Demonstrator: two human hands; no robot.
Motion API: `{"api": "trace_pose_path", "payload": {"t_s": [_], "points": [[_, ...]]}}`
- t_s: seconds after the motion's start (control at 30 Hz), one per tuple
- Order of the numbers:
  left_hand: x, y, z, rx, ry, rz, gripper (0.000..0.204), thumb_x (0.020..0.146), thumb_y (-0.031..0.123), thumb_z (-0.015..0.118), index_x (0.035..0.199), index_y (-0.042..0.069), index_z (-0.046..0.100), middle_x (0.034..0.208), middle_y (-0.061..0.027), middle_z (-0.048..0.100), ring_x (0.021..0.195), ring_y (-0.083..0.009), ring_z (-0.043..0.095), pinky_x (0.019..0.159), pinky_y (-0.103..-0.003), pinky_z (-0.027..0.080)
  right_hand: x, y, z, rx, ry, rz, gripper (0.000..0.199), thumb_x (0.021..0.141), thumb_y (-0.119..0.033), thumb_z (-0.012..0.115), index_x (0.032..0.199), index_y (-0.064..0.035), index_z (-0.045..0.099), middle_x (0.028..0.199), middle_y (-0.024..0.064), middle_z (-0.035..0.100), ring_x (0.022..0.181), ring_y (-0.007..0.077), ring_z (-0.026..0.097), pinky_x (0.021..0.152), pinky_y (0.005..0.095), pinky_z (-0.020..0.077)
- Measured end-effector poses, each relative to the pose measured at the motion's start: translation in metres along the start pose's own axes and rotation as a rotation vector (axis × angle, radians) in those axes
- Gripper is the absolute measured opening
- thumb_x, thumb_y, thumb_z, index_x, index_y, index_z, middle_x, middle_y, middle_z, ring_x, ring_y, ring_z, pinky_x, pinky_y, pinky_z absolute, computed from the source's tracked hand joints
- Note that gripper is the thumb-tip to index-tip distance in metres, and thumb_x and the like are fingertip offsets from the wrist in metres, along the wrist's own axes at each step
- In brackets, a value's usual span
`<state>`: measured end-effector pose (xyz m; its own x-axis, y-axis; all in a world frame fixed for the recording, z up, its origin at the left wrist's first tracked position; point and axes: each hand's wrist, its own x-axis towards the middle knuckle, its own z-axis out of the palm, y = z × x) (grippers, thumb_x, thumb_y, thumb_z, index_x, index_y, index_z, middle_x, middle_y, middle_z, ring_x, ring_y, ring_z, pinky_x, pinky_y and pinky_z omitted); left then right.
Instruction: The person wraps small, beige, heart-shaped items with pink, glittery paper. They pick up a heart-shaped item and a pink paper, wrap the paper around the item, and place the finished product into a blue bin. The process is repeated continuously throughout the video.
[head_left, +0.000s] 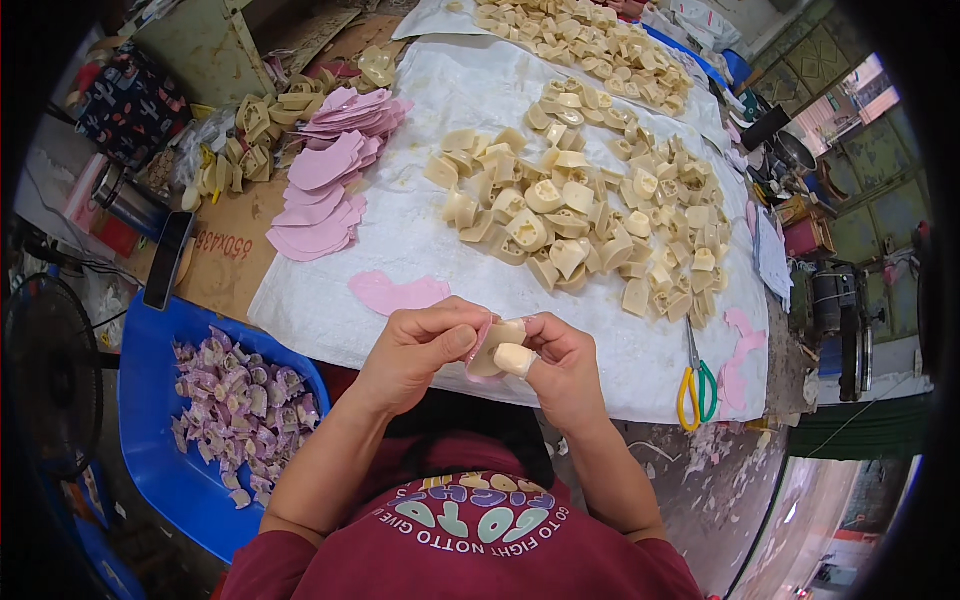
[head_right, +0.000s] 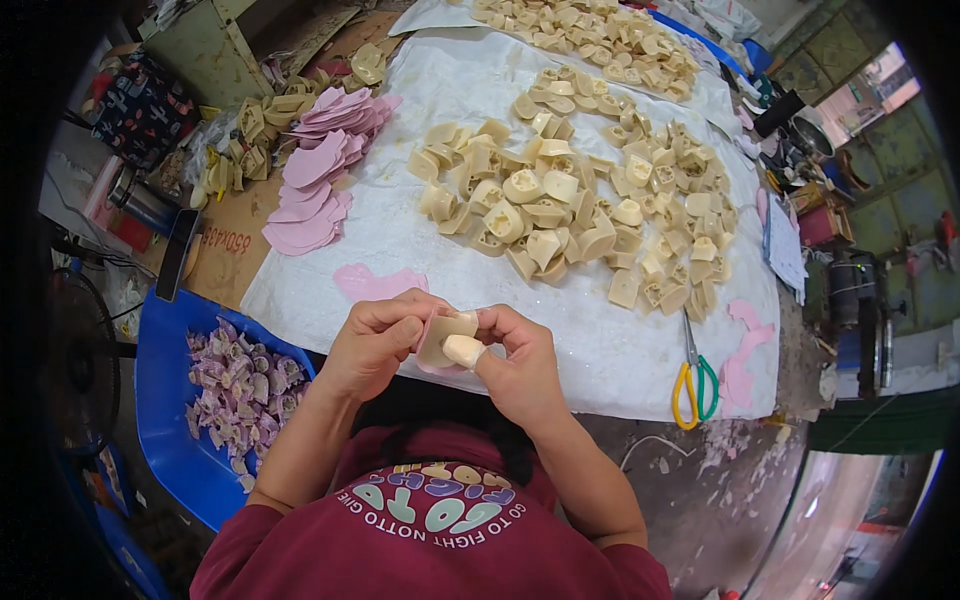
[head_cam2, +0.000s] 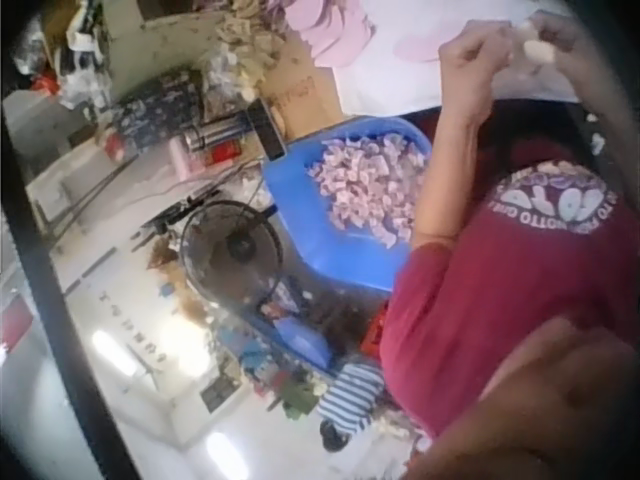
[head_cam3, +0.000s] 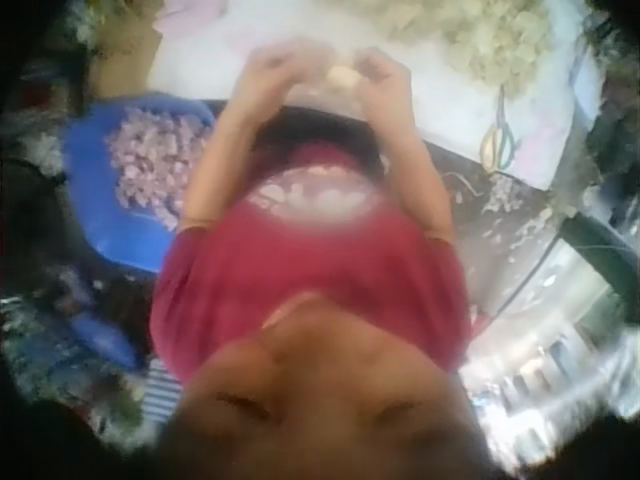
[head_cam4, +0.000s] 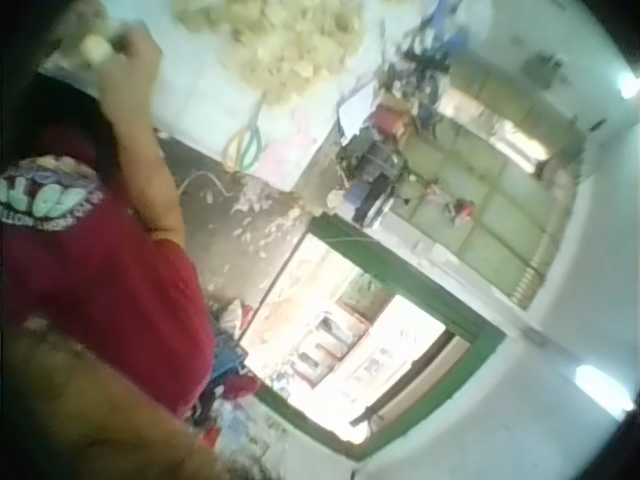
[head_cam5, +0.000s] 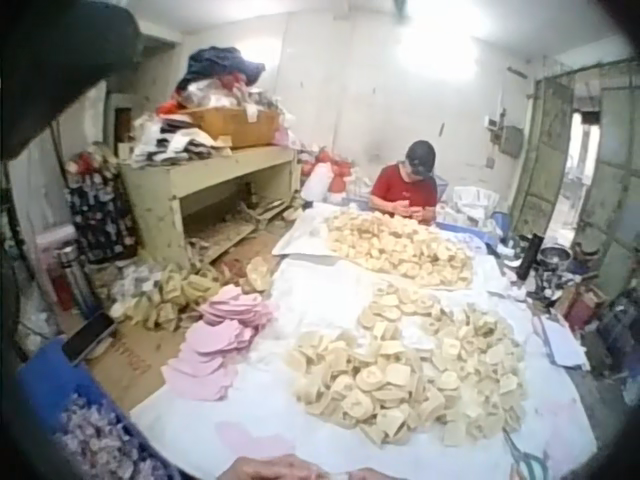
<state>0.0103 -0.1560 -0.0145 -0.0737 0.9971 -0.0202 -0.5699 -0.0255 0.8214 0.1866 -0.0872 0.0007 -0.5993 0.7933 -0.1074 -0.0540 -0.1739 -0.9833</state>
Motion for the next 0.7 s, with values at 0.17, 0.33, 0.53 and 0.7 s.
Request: {"api": "trace_pose_path", "payload": {"t_s": [0.17,0.33,0.53,0.7], "points": [[-0.003,0.006,0.011,0.474,0.074,0.077,0.013,0.090,0.008,0.062,0.095,-0.002,0.068,0.096,-0.0080,0.065,0.083,-0.0135,0.060,0.075,-0.028,0.048,-0.004,0.001,0.005,-0.187,0.061,-0.032,0.014,0.080,-0.005,0.069,0.091,0.0000,0.063,0.084,0.0023,0.066,0.078,0.0083,0.060,0.073,0.0240,0.0479],[0.002,0.011,0.011,0.572,0.073,0.124,0.007,0.087,0.003,0.060,0.087,0.000,0.066,0.099,-0.0105,0.065,0.089,-0.0184,0.060,0.079,-0.029,0.047,-0.007,-0.001,0.008,-0.266,0.093,-0.031,0.013,0.079,-0.003,0.068,0.091,-0.0003,0.063,0.082,0.0022,0.064,0.075,0.0083,0.057,0.071,0.0240,0.0470],[0.004,0.007,0.004,0.782,0.030,0.294,0.004,0.087,0.003,0.061,0.087,0.001,0.064,0.102,-0.0078,0.058,0.098,-0.0165,0.056,0.081,-0.029,0.048,-0.008,0.000,0.007,-0.361,0.079,-0.074,0.018,0.076,-0.003,0.070,0.093,-0.0003,0.063,0.081,0.0030,0.062,0.076,0.0100,0.055,0.070,0.0264,0.0465],[-0.019,-0.001,0.019,0.109,0.076,0.062,0.007,0.084,-0.001,0.063,0.091,0.000,0.062,0.117,-0.0108,0.050,0.098,-0.0179,0.058,0.081,-0.027,0.048,-0.005,-0.008,0.000,-0.524,0.011,-0.208,0.027,0.074,-0.007,0.074,0.098,-0.0001,0.063,0.085,0.0068,0.063,0.080,0.0159,0.058,0.076,0.0296,0.0466]]}}
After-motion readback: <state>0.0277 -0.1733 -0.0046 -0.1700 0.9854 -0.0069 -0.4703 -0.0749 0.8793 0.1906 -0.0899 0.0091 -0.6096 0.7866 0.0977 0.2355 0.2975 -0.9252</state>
